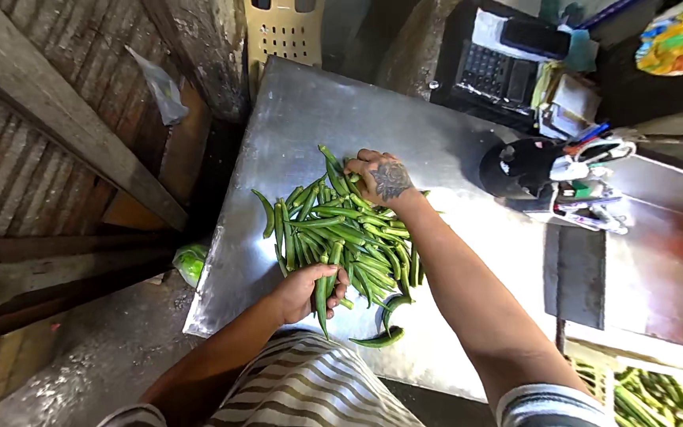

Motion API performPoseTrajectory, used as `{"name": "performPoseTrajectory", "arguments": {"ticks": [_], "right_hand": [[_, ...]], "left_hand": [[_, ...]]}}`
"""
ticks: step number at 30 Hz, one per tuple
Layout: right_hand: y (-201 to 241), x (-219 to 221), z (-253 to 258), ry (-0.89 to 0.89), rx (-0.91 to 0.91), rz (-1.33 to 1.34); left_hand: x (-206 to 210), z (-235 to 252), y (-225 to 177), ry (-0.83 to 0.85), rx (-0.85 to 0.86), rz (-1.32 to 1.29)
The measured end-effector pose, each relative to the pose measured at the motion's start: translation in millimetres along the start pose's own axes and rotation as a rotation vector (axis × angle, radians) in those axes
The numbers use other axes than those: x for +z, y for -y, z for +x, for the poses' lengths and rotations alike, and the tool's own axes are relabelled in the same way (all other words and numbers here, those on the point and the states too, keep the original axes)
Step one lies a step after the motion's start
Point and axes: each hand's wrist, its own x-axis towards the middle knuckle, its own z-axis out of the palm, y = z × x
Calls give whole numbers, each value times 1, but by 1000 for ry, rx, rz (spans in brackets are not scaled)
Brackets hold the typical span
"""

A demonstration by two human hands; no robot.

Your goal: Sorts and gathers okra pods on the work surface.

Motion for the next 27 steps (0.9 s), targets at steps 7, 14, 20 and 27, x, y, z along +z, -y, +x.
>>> {"name": "performPoseTrajectory", "arguments": {"ticks": [7,14,20,27], "right_hand": [[108,2,48,220,-120,-71],[99,-1,72,544,-102,71],[66,-13,47,322,-128,312],[41,-60,-46,-81,-30,730]], "left_hand": [[0,1,7,20,15,-20],[-11,-24,3,-24,80,-15],[-16,-25,0,-35,89,-68],[-5,-21,-25,-122,176,36]]}}
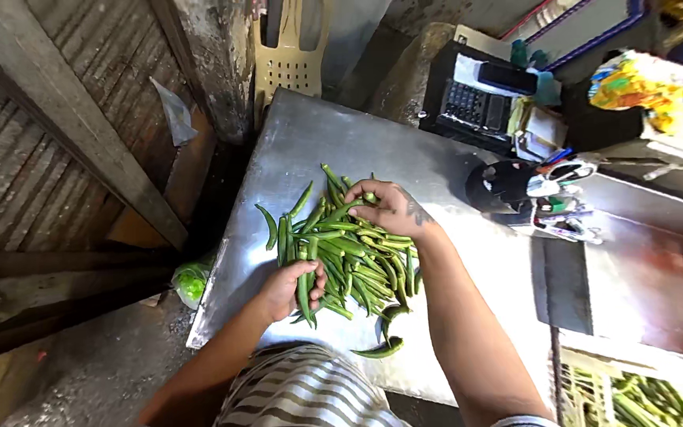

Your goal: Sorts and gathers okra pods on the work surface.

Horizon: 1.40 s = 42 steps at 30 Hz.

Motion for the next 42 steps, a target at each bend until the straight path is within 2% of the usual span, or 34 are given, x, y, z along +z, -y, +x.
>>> {"name": "performPoseTrajectory", "arguments": {"ticks": [3,5,8,10,13,15,17,20,22,24,27,31,33,35,38,40,42], "right_hand": [[20,-11,-43,0,-69,214],[32,0,-65,-13,-82,325],[37,31,-87,-42,12,248],[31,47,-102,-149,100,171],[28,56,-137,-353,219,312],[36,65,-160,-484,386,482],[47,76,-176,-534,476,545],[64,98,-186,-659,473,453],[66,115,-186,-849,436,365],[65,125,-187,-1029,408,362],[66,132,-194,-1119,361,301],[63,131,-212,-1025,252,238],[63,113,-224,-1040,240,290],[68,78,-240,-1026,176,231],[87,36,-249,-771,38,24],[91,47,-236,-517,32,-20],[83,78,-223,-274,49,78]], "left_hand": [[7,5,-7,-16,-9,65],[19,7,-6,5,-23,150],[44,12,3,110,-6,200],[56,18,14,167,21,205],[61,25,26,209,20,150],[68,25,28,133,56,248],[74,26,31,51,144,410],[80,33,46,101,312,563],[86,39,58,133,367,553],[91,42,67,156,364,519],[95,41,70,188,297,473],[96,42,68,205,243,365],[92,42,63,296,245,441],[91,38,56,424,210,627],[103,26,48,566,100,938],[109,22,49,601,98,1137],[104,19,48,578,124,1358]]}}
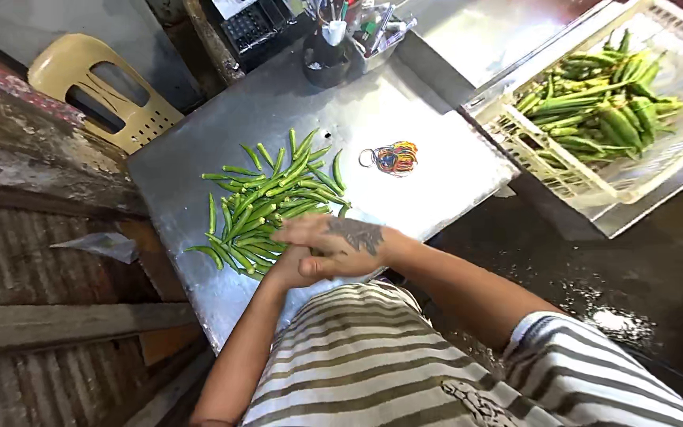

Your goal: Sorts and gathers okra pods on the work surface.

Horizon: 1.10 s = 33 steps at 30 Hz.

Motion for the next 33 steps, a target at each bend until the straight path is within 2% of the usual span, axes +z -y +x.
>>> {"name": "performPoseTrajectory", "arguments": {"ticks": [1,4,8,10,12,14,16,18,19,21,23,25,29,31,33], "right_hand": [[-6,6,-1,1,5,47],[-20,0,-5,-264,-60,50],[-34,27,-1,-190,-73,37],[-52,15,-11,-359,-12,108],[-81,-6,-35,-688,200,25],[-118,-22,-65,-924,582,-228],[-156,-27,-86,-967,897,-361],[-184,-21,-97,-963,993,-468],[-192,-17,-97,-963,976,-534],[-201,-14,-88,-954,826,-664],[-208,-13,-73,-843,674,-741],[-217,-13,-57,-715,660,-784],[-222,-33,-39,-588,689,-829],[-210,-45,-38,-650,706,-651],[-198,-58,-43,-856,657,-266]], "left_hand": [[-2,3,-2,5,-24,2],[-3,14,1,-34,-59,-180],[2,8,7,-166,-27,46],[1,12,13,-220,-50,45],[0,9,20,-268,-45,-8],[-1,7,23,-309,-41,-87],[-1,6,24,-321,-72,-116],[1,8,25,-316,-90,-108],[1,11,25,-308,-91,-107],[3,17,26,-292,-77,-105],[5,19,29,-258,-69,-96],[7,19,31,-217,-66,-79],[6,15,33,-207,-47,-96],[3,8,37,-242,-70,-100],[0,6,41,-284,-103,-104]]}}
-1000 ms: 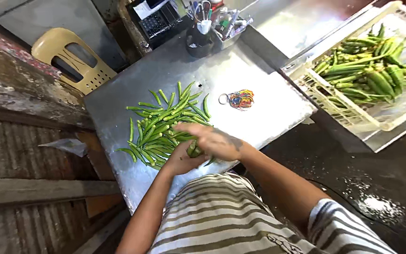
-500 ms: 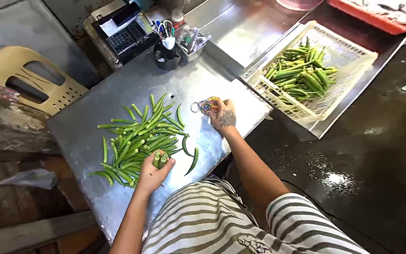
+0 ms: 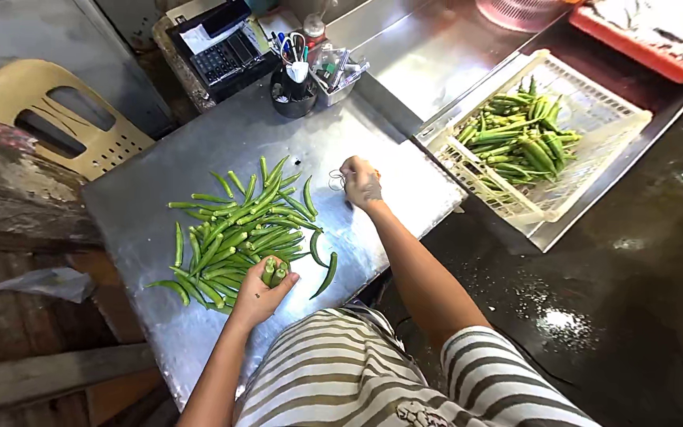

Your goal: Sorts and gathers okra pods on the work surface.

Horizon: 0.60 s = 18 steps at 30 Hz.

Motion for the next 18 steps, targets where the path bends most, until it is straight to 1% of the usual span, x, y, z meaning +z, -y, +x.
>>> {"name": "performPoseTrajectory", "arguments": {"ticks": [2,4,7,10,11,13,15,16,17,18], "right_hand": [[3,-14,-6,-84,102,415],[11,-34,-14,-142,151,765],[30,-68,-37,-201,244,1121],[43,-94,-64,-167,285,1309],[44,-97,-71,-159,302,1324],[40,-92,-89,-136,334,1297],[37,-77,-109,-56,362,1287],[38,-69,-118,-1,348,1289],[41,-61,-125,66,296,1289],[44,-53,-131,153,205,1265]], "left_hand": [[0,-1,0,-29,-43,15],[2,1,-4,-30,-78,49],[9,6,-4,-2,-74,53],[16,9,-4,31,-55,42],[19,10,-4,39,-47,39],[25,12,-6,62,-42,46],[30,12,-7,82,-44,56],[31,12,-8,92,-38,61],[32,13,-10,101,-33,84],[33,13,-13,106,-33,141]]}}
